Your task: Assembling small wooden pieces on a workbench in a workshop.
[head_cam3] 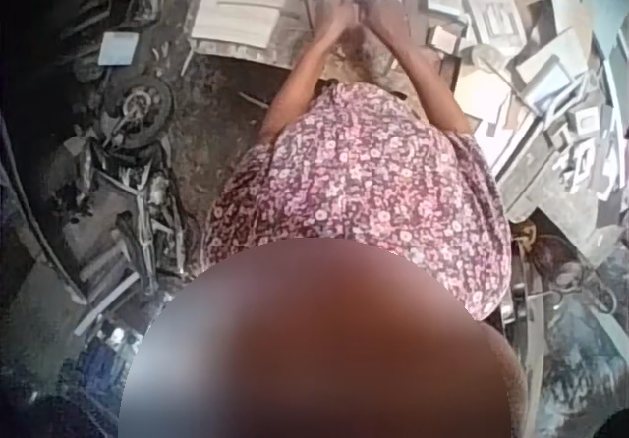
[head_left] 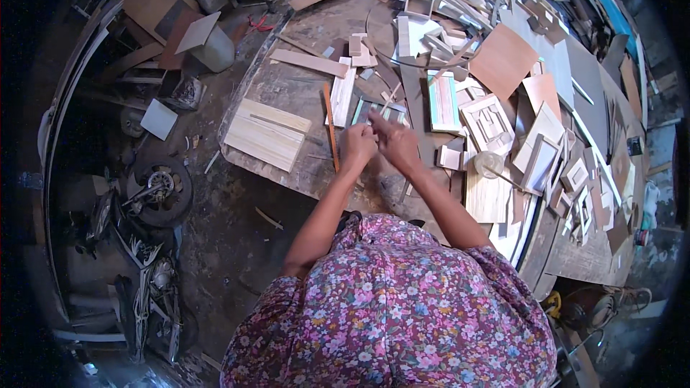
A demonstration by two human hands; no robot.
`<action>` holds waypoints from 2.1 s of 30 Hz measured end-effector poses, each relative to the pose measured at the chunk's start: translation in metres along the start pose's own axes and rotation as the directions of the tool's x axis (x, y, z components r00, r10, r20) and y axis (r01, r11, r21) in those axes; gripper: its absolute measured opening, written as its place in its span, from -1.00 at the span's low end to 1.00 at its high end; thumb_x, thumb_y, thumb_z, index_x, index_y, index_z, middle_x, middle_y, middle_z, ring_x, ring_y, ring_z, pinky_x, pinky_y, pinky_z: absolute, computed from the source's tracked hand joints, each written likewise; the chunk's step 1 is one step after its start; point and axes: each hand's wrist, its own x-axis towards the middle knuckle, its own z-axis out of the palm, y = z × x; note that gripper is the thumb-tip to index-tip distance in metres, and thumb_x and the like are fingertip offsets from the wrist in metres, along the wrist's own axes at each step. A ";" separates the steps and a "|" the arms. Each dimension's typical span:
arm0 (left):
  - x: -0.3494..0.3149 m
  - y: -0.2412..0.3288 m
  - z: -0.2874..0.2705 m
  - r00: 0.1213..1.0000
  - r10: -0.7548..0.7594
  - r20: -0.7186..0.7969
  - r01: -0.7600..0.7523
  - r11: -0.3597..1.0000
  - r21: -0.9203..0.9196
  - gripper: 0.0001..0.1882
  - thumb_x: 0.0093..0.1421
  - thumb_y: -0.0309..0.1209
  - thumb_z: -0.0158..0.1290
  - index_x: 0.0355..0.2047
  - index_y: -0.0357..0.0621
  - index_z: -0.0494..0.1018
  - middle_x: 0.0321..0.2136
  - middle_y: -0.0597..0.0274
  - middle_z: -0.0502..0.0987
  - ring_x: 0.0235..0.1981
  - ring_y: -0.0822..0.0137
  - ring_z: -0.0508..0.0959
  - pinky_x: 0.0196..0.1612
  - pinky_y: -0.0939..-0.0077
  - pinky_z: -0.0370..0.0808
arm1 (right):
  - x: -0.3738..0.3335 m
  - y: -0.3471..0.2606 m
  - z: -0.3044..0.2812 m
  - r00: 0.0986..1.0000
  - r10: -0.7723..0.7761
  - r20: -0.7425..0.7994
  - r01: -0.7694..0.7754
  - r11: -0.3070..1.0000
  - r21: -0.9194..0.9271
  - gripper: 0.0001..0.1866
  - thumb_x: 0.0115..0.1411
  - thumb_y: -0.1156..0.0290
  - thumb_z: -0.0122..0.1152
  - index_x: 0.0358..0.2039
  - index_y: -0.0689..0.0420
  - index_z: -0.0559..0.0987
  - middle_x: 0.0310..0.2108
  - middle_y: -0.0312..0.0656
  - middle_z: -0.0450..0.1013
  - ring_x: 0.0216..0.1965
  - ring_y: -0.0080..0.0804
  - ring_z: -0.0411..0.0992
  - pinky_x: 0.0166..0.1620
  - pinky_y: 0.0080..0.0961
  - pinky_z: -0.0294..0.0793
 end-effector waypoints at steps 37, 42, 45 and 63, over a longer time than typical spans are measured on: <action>-0.005 0.010 0.009 1.000 0.017 0.000 -0.017 0.998 -0.060 -0.83 0.01 -0.42 -0.04 -0.55 -0.30 0.46 -0.58 -0.11 0.45 -0.49 -0.02 0.48 -0.42 0.24 0.37 | 0.016 0.035 -0.010 0.993 0.080 -0.086 -0.099 0.965 -0.244 -0.50 -0.14 0.50 0.04 -0.11 -0.22 0.42 -0.54 -0.14 0.42 -0.58 -0.15 0.42 -0.57 -0.29 0.38; -0.007 0.003 0.003 1.000 -0.004 -0.010 0.004 1.000 0.013 -0.83 0.02 -0.43 -0.05 -0.56 -0.30 0.44 -0.60 -0.09 0.45 -0.51 -0.02 0.47 -0.44 0.25 0.35 | -0.007 0.004 -0.002 0.996 0.051 0.070 -0.037 0.983 -0.180 -0.57 -0.02 0.46 -0.07 -0.11 -0.30 0.43 -0.51 -0.15 0.41 -0.60 -0.17 0.41 -0.57 -0.29 0.37; -0.006 0.008 0.005 0.999 0.014 -0.037 -0.019 0.993 -0.120 -0.84 0.01 -0.44 -0.04 -0.55 -0.29 0.45 -0.58 -0.08 0.46 -0.48 -0.02 0.48 -0.43 0.27 0.36 | 0.017 0.013 -0.016 0.991 0.130 0.031 -0.113 0.941 -0.319 -0.56 -0.06 0.51 -0.06 -0.16 -0.27 0.45 -0.54 -0.16 0.41 -0.59 -0.18 0.42 -0.58 -0.29 0.35; -0.008 0.013 0.007 0.999 0.044 -0.017 -0.045 0.996 -0.076 -0.86 0.01 -0.47 -0.07 -0.51 -0.27 0.46 -0.57 -0.08 0.46 -0.49 0.00 0.49 -0.45 0.26 0.36 | 0.032 0.029 -0.023 0.994 0.105 -0.040 -0.113 0.908 -0.404 -0.63 -0.02 0.45 -0.08 -0.16 -0.18 0.42 -0.62 -0.14 0.41 -0.66 -0.18 0.40 -0.65 -0.30 0.33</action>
